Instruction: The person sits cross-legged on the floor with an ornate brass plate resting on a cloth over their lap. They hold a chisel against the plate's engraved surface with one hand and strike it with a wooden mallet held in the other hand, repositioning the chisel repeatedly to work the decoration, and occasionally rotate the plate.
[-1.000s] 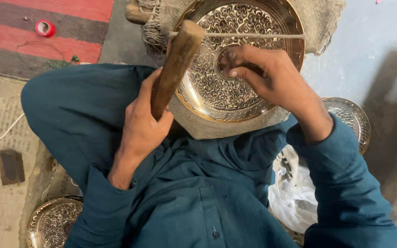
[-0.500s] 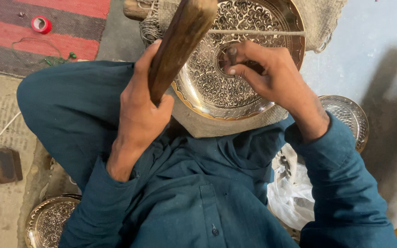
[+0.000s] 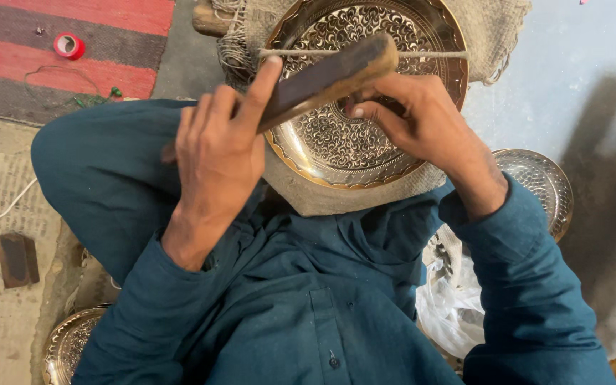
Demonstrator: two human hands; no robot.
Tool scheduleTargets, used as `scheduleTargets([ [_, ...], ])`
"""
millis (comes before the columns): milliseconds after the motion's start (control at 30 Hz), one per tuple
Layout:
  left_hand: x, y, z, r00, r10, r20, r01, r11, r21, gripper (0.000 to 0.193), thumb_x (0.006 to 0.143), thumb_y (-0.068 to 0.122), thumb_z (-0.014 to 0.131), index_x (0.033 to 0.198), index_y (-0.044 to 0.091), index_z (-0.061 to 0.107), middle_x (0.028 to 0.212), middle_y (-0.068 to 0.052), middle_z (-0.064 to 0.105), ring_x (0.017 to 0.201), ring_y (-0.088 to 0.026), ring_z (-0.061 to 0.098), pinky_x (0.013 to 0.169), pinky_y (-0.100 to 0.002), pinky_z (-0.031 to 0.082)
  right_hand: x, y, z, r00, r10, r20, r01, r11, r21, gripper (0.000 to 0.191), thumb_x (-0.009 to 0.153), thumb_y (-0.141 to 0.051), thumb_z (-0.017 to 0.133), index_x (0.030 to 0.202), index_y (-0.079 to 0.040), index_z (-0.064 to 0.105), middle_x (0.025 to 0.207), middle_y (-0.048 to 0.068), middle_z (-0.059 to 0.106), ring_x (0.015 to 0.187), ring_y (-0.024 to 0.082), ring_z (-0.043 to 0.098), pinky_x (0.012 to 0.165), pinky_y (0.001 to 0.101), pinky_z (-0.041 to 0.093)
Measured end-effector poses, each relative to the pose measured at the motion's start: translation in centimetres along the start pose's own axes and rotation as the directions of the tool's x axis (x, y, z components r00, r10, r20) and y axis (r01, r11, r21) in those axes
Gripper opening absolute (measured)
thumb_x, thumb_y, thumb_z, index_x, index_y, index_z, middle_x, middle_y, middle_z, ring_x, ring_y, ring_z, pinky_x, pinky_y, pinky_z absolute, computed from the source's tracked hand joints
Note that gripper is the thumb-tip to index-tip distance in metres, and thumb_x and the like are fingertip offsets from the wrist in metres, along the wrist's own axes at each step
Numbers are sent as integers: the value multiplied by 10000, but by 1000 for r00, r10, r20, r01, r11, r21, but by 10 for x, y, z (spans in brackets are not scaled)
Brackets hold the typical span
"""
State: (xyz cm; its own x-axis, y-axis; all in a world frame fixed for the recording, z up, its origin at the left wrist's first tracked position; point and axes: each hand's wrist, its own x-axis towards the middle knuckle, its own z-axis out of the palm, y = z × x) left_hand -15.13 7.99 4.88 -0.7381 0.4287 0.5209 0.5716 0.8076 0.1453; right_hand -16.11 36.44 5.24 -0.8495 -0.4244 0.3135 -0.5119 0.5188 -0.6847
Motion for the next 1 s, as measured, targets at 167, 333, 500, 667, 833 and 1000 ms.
scheduleTargets([
  [167,2,-1,1,1000,-27,1,27,988,-152,801,953,-54,703,1601,268,359,1048,-81,580,985,-292,652,864,-451,512,1,-2,-1,998,-67,-12,67,998,4,143,1049,-111,711,1161,-27,684,988,96,749,831,209,732,716,313,550],
  [333,2,-1,3,998,-54,-11,49,957,-287,821,938,-39,701,1599,265,322,1122,-82,604,1053,-288,661,919,-406,518,-1,-2,-2,1000,-31,6,31,999,14,184,1044,-118,705,1203,-30,679,1008,105,744,849,210,738,710,314,545],
  [500,3,-3,6,998,-34,-53,17,955,-297,801,941,-45,692,1589,258,333,1091,-68,591,1040,-272,656,953,-402,502,0,3,-1,996,-84,2,84,996,11,224,1050,-145,690,1241,-30,664,1013,97,742,847,201,734,712,311,548],
  [667,0,-4,7,997,-34,-72,16,971,-240,862,902,-65,705,1614,265,348,1055,-66,588,1011,-280,649,971,-445,489,2,3,-1,997,-73,19,73,997,5,166,1070,-146,690,1187,-32,660,1017,92,749,874,205,732,740,326,558],
  [833,-2,-2,8,999,-36,-35,33,995,-92,864,914,-54,747,1617,274,366,1028,-53,575,1026,-272,643,940,-439,484,5,-3,-4,991,100,85,-96,994,-49,186,1022,-135,701,1188,-51,690,947,108,748,777,232,704,691,350,532],
  [1000,-5,-3,8,998,-53,-16,48,973,-226,875,866,-15,765,1588,232,337,1123,-81,588,1066,-295,637,934,-446,476,4,-8,-5,999,-18,41,16,998,69,240,1038,-93,660,1267,-22,642,1068,108,745,948,213,760,780,320,578],
])
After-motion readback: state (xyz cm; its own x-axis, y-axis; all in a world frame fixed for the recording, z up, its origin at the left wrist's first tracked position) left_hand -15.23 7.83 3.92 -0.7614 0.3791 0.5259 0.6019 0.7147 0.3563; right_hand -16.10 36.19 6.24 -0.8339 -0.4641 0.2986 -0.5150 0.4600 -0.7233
